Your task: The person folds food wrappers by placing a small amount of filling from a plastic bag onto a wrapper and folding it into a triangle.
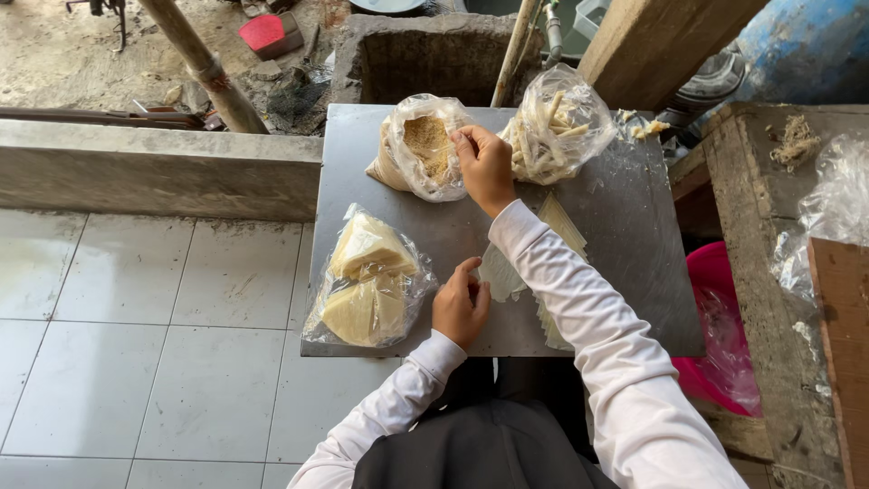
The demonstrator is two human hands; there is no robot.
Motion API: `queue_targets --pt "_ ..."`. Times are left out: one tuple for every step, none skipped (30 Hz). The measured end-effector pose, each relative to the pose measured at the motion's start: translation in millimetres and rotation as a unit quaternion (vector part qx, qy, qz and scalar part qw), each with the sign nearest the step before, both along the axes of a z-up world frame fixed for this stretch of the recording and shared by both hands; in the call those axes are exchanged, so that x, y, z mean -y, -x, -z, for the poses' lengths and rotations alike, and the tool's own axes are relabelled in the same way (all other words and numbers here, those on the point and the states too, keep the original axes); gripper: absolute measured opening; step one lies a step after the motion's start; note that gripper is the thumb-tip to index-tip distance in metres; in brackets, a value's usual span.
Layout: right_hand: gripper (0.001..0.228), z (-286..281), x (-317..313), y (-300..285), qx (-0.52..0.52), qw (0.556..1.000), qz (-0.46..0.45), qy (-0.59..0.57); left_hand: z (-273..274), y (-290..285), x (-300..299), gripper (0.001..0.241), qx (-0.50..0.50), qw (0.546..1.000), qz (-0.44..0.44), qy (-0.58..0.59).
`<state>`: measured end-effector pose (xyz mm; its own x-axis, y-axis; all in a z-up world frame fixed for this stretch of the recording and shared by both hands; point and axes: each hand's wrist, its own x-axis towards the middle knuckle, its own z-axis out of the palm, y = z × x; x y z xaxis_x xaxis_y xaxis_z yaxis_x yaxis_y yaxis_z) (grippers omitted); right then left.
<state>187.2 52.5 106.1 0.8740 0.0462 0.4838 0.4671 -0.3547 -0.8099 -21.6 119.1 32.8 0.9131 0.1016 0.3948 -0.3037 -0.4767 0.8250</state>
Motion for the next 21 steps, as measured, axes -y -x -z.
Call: queue_targets --pt "0.015 3.6 0.4 -1.5 -0.032 0.999 -0.002 -0.030 0.2 0.3 0.2 0.042 -0.003 1.000 0.003 0.001" --pt "0.016 7.4 0.7 -5.0 -0.065 0.996 -0.004 -0.059 0.6 -0.2 0.2 0.042 -0.006 1.000 0.005 0.001" --pt "0.017 12.1 1.7 -8.2 -0.098 0.991 -0.008 -0.088 1.1 0.1 0.9 0.042 -0.010 1.000 0.005 0.003" --pt "0.018 17.1 4.0 -10.5 -0.103 0.990 -0.007 -0.101 1.6 1.0 1.7 0.042 -0.007 1.000 0.006 0.009" --pt "0.018 20.5 5.2 -14.6 -0.106 0.988 -0.011 -0.115 1.2 0.1 1.9 0.042 -0.003 1.000 0.002 0.014" --pt "0.018 23.6 6.8 -17.1 -0.109 0.986 -0.014 -0.128 0.6 0.6 1.8 0.042 0.002 1.000 -0.001 0.020" --pt "0.018 25.3 8.1 -20.1 -0.119 0.982 -0.008 -0.144 0.0 0.9 2.0 0.042 0.004 1.000 -0.006 0.028" --pt "0.017 26.4 9.7 -22.3 -0.129 0.979 -0.002 -0.160 -0.4 1.8 2.1 0.042 0.006 0.999 -0.011 0.036" --pt "0.017 27.3 11.4 -23.7 -0.139 0.975 0.004 -0.175 -0.6 2.9 2.1 0.042 0.007 0.999 -0.016 0.044" --pt "0.017 27.1 13.5 -25.6 -0.166 0.963 -0.003 -0.210 -0.8 2.4 2.0 0.043 0.006 0.999 -0.020 0.046" --pt "0.016 26.9 17.4 -26.4 -0.193 0.950 -0.008 -0.245 -0.6 2.4 2.3 0.043 0.003 0.999 -0.024 0.048" --pt "0.016 26.8 21.1 -26.8 -0.221 0.935 -0.012 -0.279 -0.1 2.9 2.8 0.043 0.000 0.998 -0.027 0.050" --pt "0.016 26.0 24.7 -27.8 -0.228 0.929 -0.019 -0.292 0.4 3.2 3.5 0.043 -0.003 0.998 -0.029 0.051" --pt "0.016 25.1 28.1 -28.5 -0.236 0.922 -0.025 -0.305 1.1 3.7 4.0 0.043 -0.006 0.998 -0.031 0.052" --pt "0.015 23.4 32.1 -28.9 -0.242 0.916 -0.032 -0.319 1.6 3.8 4.1 0.043 -0.009 0.998 -0.033 0.053" --pt "0.015 21.5 36.8 -28.0 -0.246 0.912 -0.036 -0.327 2.2 3.9 4.4 0.043 -0.002 0.998 -0.038 0.045" --pt "0.014 19.7 42.1 -25.6 -0.252 0.907 -0.040 -0.335 3.1 4.4 4.6 0.044 0.003 0.998 -0.042 0.037" --pt "0.014 17.2 47.9 -23.1 -0.257 0.902 -0.044 -0.343 4.1 4.5 4.8 0.044 0.009 0.998 -0.046 0.029" --pt "0.014 15.3 55.2 -18.3 -0.257 0.898 -0.052 -0.353 5.4 5.7 4.6 0.044 0.010 0.999 -0.046 0.026" --pt "0.015 12.7 63.5 -13.2 -0.258 0.894 -0.060 -0.362 6.5 5.1 3.9 0.045 0.011 0.999 -0.046 0.022" --pt "0.015 11.2 72.8 -5.1 -0.260 0.889 -0.066 -0.371 8.0 6.7 3.7 0.045 0.010 0.999 -0.045 0.019"
